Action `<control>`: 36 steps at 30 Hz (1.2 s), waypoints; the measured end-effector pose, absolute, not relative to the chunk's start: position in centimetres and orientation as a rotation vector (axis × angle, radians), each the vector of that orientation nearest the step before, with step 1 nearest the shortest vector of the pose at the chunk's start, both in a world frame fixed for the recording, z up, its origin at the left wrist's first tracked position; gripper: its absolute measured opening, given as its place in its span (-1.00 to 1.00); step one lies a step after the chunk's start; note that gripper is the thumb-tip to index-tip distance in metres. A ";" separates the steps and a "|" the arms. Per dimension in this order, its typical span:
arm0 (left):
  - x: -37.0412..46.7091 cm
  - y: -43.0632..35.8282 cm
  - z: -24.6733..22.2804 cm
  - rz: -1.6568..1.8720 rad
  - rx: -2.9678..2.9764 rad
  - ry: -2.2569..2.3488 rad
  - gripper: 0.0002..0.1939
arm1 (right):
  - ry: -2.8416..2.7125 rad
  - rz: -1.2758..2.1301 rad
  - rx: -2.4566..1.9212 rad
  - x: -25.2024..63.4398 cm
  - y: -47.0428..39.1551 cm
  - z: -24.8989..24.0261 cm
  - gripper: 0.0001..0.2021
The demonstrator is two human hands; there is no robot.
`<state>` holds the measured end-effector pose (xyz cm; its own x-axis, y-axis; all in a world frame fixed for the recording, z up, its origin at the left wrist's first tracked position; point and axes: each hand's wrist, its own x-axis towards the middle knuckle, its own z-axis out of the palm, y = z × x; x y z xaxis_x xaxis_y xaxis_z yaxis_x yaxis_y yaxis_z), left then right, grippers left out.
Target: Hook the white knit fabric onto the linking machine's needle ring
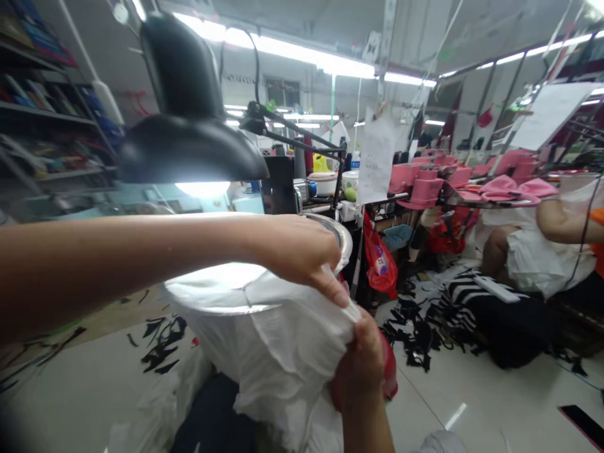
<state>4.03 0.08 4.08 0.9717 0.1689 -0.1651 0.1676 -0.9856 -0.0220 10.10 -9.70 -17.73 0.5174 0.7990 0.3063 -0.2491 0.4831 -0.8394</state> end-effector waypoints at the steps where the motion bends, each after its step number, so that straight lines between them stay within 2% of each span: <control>1: 3.8 0.4 3.9 0.330 -3.171 -0.183 -0.56 | -0.689 0.740 -0.782 10.2 -10.3 -17.3 -0.51; 3: 3.3 1.4 3.1 0.294 -3.386 0.014 -0.60 | -0.524 0.825 -0.697 10.3 -10.9 -16.1 -0.52; 5: 2.8 2.2 2.1 0.039 -3.576 0.103 -0.66 | -0.493 0.979 -0.679 10.4 -10.9 -15.2 -0.57; 8: 2.3 2.7 0.9 -0.229 -3.608 -0.060 -0.77 | -0.651 1.187 -0.815 10.8 -10.4 -14.9 -0.61; 11: 2.2 2.7 0.4 -0.276 -3.586 -0.091 -0.85 | -0.641 1.161 -0.919 10.9 -10.3 -14.5 -0.75; 18: 1.5 3.8 1.0 -0.497 -3.604 -0.176 -0.81 | -0.864 1.110 -1.035 9.3 -10.5 -11.7 -0.72; 24: 1.2 3.6 1.4 -0.572 -3.696 -0.158 -0.74 | -0.978 0.953 -1.153 9.2 -10.6 -12.3 -0.68; 31: 1.3 3.6 1.4 -0.577 -3.683 -0.202 -0.77 | -1.000 0.772 -1.216 8.7 -9.9 -12.0 -0.72; 36: 1.6 3.9 1.0 -0.575 -3.660 -0.247 -0.71 | -0.957 0.918 -1.026 10.2 -10.0 -13.5 -0.68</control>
<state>1.57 3.90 1.05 0.9478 0.2043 0.2448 0.0369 -0.8328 0.5523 10.20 -10.04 -13.45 0.3083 0.9306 0.1972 -0.1579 0.2545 -0.9541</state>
